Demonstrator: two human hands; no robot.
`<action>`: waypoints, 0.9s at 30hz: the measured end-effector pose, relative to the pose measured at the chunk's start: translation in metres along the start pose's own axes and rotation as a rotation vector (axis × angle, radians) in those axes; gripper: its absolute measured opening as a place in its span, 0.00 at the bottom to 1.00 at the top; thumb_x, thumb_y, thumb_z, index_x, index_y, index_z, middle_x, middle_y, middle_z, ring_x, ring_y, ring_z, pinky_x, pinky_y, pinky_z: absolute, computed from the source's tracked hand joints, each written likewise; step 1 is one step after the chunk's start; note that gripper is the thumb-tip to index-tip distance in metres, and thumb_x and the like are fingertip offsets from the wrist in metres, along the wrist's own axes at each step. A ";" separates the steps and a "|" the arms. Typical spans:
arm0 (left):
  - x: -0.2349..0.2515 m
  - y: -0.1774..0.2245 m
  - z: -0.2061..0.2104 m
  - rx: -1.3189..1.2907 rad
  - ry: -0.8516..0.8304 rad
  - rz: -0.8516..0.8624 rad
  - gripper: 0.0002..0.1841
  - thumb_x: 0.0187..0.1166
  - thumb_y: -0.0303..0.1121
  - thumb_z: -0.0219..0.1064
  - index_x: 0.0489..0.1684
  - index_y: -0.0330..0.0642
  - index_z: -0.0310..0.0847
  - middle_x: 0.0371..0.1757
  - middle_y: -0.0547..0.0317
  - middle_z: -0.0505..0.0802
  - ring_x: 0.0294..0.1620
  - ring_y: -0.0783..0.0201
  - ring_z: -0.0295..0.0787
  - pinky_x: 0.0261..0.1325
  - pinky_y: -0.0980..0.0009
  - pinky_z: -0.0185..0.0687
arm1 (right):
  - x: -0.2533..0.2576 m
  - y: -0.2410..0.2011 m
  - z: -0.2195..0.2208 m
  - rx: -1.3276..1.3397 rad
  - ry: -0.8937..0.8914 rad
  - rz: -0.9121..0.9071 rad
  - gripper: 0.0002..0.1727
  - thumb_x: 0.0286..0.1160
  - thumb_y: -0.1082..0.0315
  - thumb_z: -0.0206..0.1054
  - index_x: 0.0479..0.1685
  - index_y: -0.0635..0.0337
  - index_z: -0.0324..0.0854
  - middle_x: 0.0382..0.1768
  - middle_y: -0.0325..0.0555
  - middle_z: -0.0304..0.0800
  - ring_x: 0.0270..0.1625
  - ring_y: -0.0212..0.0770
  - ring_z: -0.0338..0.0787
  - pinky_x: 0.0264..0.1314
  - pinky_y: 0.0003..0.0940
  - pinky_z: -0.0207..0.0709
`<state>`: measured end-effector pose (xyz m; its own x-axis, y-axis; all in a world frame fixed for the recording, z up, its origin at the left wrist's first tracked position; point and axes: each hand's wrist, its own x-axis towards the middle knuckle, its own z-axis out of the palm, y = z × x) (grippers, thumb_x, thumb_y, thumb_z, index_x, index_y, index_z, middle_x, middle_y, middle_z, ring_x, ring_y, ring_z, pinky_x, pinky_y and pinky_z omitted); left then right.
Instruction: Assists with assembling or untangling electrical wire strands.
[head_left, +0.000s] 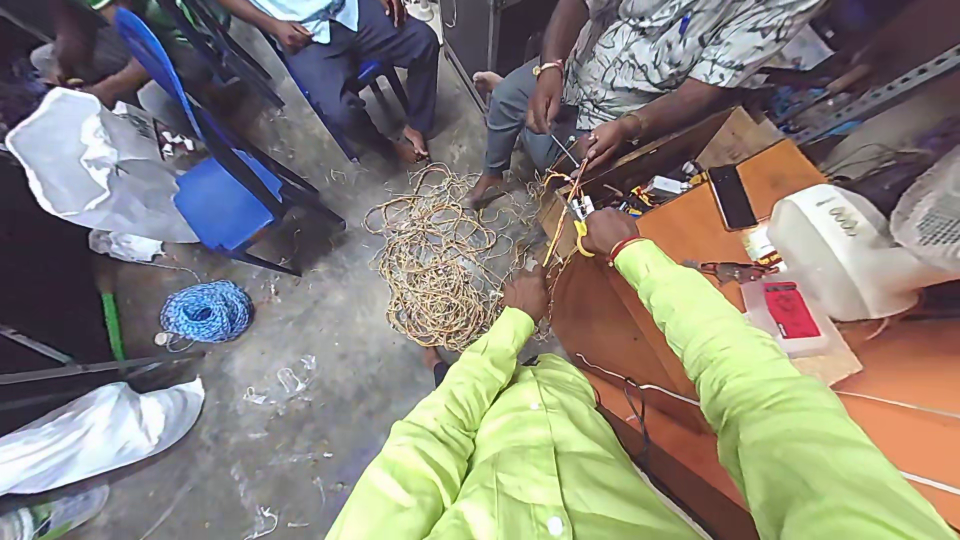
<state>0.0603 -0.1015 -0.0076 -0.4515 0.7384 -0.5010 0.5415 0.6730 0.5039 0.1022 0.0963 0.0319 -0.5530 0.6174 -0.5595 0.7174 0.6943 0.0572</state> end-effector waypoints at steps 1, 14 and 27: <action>0.000 -0.001 -0.001 -0.006 0.006 -0.003 0.19 0.93 0.41 0.48 0.67 0.43 0.80 0.55 0.39 0.92 0.56 0.38 0.92 0.54 0.38 0.85 | 0.001 0.001 0.002 0.005 0.005 -0.007 0.19 0.72 0.58 0.71 0.37 0.71 0.85 0.47 0.69 0.90 0.55 0.69 0.91 0.50 0.71 0.80; -0.003 -0.008 -0.007 -0.059 0.022 -0.007 0.20 0.94 0.43 0.48 0.67 0.41 0.80 0.55 0.39 0.92 0.58 0.39 0.91 0.58 0.39 0.84 | -0.060 0.033 0.053 0.736 0.315 0.318 0.37 0.75 0.41 0.72 0.70 0.66 0.77 0.53 0.73 0.88 0.57 0.75 0.87 0.57 0.77 0.75; -0.006 -0.004 -0.013 -0.029 -0.027 -0.037 0.22 0.95 0.45 0.46 0.70 0.41 0.79 0.56 0.40 0.93 0.61 0.41 0.91 0.62 0.41 0.83 | -0.053 0.153 0.102 0.398 -0.115 0.565 0.47 0.60 0.51 0.84 0.75 0.75 0.72 0.71 0.75 0.79 0.77 0.68 0.78 0.78 0.65 0.69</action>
<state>0.0519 -0.1080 0.0032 -0.4513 0.7114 -0.5387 0.5034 0.7014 0.5045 0.2849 0.1322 -0.0138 -0.0168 0.7856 -0.6185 0.9945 0.0769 0.0707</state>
